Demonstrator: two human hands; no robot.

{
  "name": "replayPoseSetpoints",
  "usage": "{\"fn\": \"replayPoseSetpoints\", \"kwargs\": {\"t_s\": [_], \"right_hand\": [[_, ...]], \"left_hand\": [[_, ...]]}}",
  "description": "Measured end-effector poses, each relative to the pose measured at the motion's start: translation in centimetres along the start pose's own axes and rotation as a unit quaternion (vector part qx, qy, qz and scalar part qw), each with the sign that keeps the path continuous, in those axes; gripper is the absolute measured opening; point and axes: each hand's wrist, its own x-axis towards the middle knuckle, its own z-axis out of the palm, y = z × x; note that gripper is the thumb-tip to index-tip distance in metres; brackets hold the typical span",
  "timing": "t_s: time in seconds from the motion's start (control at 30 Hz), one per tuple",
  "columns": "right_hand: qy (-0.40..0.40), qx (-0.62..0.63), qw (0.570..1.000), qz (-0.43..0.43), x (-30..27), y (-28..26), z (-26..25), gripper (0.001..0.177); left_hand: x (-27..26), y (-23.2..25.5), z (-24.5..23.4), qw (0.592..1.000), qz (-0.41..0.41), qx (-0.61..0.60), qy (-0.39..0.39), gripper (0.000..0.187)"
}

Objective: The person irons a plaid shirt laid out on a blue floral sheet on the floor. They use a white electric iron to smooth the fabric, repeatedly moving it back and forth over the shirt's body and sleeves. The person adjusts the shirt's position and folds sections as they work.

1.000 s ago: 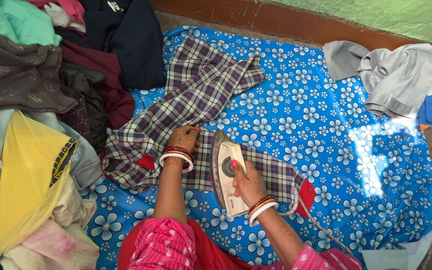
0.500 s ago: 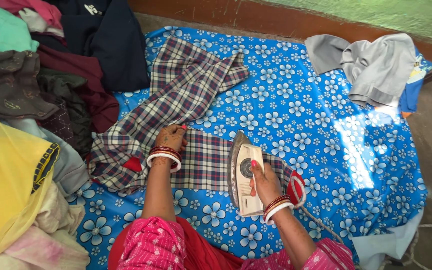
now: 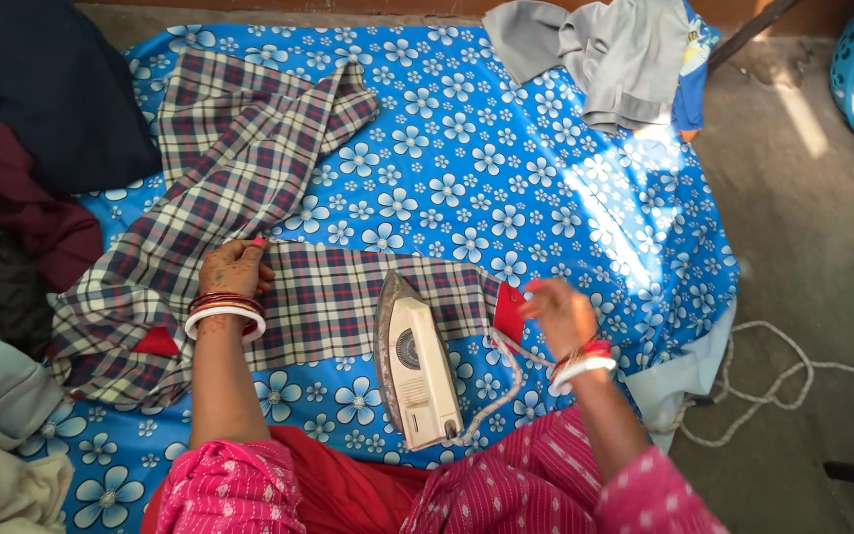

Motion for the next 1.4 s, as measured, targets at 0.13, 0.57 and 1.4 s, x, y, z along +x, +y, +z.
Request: {"fn": "replayPoseSetpoints", "kwargs": {"t_s": [0.13,0.57,1.4], "right_hand": [[-0.01,-0.282,0.959,0.03,2.9,3.9,-0.7,0.045],[0.026,-0.158,0.986,0.055,6.3,5.6,-1.3,0.029],[-0.133,0.156,0.975,0.085,-11.7,-7.0,11.1,0.056]], "left_hand": [[-0.8,1.2,0.0,0.999,-0.014,0.033,0.01,0.025],[-1.6,1.6,-0.2,0.999,-0.033,-0.011,0.005,0.025],[-1.2,1.4,0.2,0.997,-0.024,0.068,0.016,0.024]]}}
